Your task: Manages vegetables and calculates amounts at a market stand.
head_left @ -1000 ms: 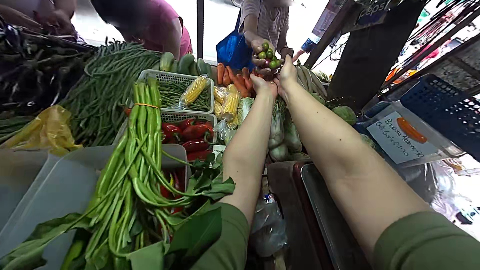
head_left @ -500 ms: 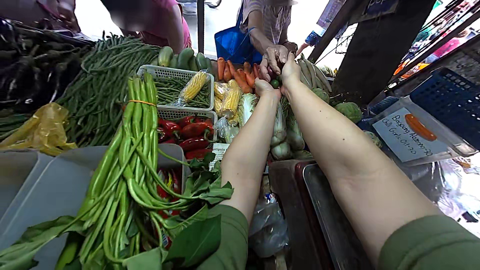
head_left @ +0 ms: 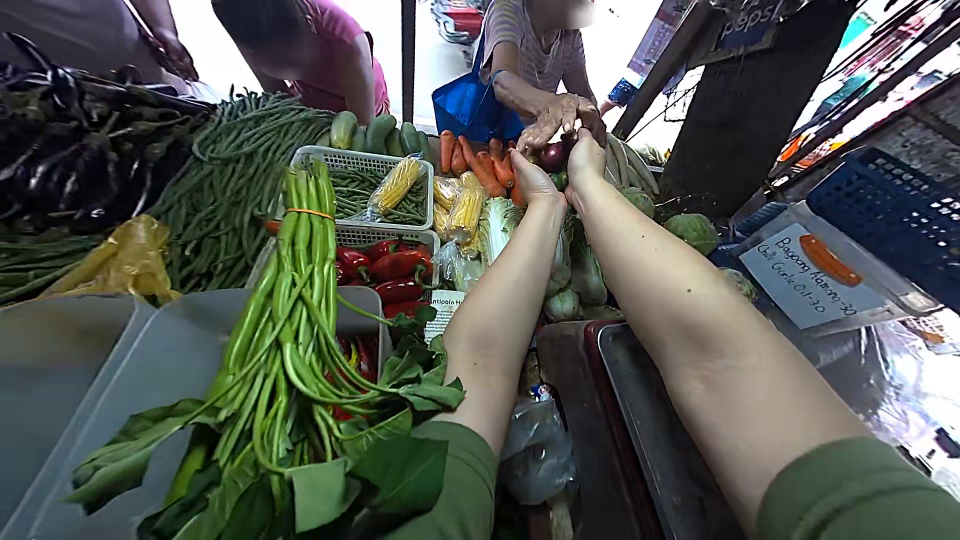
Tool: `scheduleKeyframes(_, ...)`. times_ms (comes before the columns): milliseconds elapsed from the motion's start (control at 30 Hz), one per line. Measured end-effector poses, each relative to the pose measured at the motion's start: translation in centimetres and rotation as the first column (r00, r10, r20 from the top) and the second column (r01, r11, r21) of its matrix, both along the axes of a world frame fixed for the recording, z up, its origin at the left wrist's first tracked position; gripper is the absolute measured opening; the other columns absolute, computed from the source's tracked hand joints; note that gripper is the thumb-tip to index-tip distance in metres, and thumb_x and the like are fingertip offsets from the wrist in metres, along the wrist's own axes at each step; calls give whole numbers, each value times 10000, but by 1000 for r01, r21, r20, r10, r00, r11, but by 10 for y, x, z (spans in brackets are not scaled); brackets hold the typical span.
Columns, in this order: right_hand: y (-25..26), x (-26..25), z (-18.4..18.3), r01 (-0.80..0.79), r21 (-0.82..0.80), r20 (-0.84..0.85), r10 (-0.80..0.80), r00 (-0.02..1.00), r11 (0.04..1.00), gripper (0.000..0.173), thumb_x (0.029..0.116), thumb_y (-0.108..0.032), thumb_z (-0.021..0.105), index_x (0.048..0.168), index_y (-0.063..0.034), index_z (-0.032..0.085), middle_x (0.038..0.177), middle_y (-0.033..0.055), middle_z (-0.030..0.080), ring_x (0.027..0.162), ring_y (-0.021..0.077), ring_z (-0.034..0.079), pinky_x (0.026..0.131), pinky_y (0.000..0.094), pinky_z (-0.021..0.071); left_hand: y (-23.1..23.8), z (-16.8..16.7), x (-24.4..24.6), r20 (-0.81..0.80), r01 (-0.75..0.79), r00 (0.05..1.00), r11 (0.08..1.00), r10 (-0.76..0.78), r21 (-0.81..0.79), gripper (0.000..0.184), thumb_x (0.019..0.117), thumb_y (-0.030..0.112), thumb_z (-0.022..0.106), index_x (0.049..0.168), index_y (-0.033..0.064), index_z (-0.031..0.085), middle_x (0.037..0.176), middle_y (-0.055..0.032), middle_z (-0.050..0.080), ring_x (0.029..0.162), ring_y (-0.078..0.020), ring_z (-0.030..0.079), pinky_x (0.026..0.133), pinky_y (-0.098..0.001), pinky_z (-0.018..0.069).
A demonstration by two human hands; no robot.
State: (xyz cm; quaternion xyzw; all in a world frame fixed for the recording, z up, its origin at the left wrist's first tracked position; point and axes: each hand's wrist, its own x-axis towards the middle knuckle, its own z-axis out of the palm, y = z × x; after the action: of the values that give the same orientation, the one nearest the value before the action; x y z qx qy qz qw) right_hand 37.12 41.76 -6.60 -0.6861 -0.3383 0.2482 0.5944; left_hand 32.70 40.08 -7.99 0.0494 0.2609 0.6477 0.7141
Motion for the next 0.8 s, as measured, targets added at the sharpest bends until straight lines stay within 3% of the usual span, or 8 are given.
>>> scheduleKeyframes(167,-24,6,5,-44,67,54,40,998,997,493,1106,-338,289,1100,-62,697,1104,108,683,1086,216,628,950,452,481,-23,9,2,-80,44,996,990,-34,131,713,1115,525,122,1458,63,543,1449,-118,582,1324,-216,543,1092,-422,434)
scheduleKeyframes(233,-44,7,10,-101,134,100,88,991,986,471,1106,-354,313,1145,-29,651,1089,118,648,1042,203,615,930,421,488,-36,13,7,-137,33,990,987,-11,159,639,1129,469,201,1384,37,597,1379,-111,631,1253,-195,585,1051,-394,463)
scheduleKeyframes(300,-76,5,18,-189,207,190,150,970,960,395,1091,-350,425,1217,-16,592,1103,115,621,1025,172,610,930,371,502,-54,14,11,-219,66,976,969,-12,240,581,1136,424,236,1381,40,596,1358,-106,630,1226,-175,590,1052,-377,466)
scheduleKeyframes(400,-134,9,25,-315,294,311,221,924,903,347,1018,-234,591,1288,-21,547,1070,83,638,960,109,639,872,292,545,-91,16,22,-300,116,954,928,-5,354,497,1132,392,289,1350,78,606,1231,-80,657,1105,-144,633,971,-356,529)
scheduleKeyframes(533,-232,25,26,-314,339,397,168,903,887,342,1006,-187,528,1292,-3,564,1136,84,627,1010,85,621,889,259,532,-169,6,40,-458,241,889,835,14,495,516,1128,413,279,1398,96,583,1310,-69,644,1170,-131,624,1009,-367,522)
scheduleKeyframes(667,-316,36,6,-214,334,298,113,948,918,283,1011,-177,508,1233,-12,564,1058,33,609,925,29,603,823,206,524,-249,-11,50,-603,411,791,817,-99,405,525,1123,451,269,1350,80,562,1224,-101,644,1094,-170,636,948,-409,545)
scheduleKeyframes(733,-342,36,-6,-167,291,233,99,967,942,254,1019,-184,502,1205,-22,559,1005,23,595,870,23,594,784,195,513,-276,-19,45,-655,479,736,815,-170,326,524,1130,423,252,1375,70,551,1302,-127,622,1185,-196,602,1028,-428,492)
scheduleKeyframes(800,-355,37,-15,-158,248,256,93,962,956,288,1009,-205,513,1218,-14,567,1075,71,607,940,70,599,830,236,507,-291,-22,36,-700,506,694,805,-167,310,536,1138,373,209,1380,43,556,1342,-141,608,1237,-203,578,1075,-426,459)
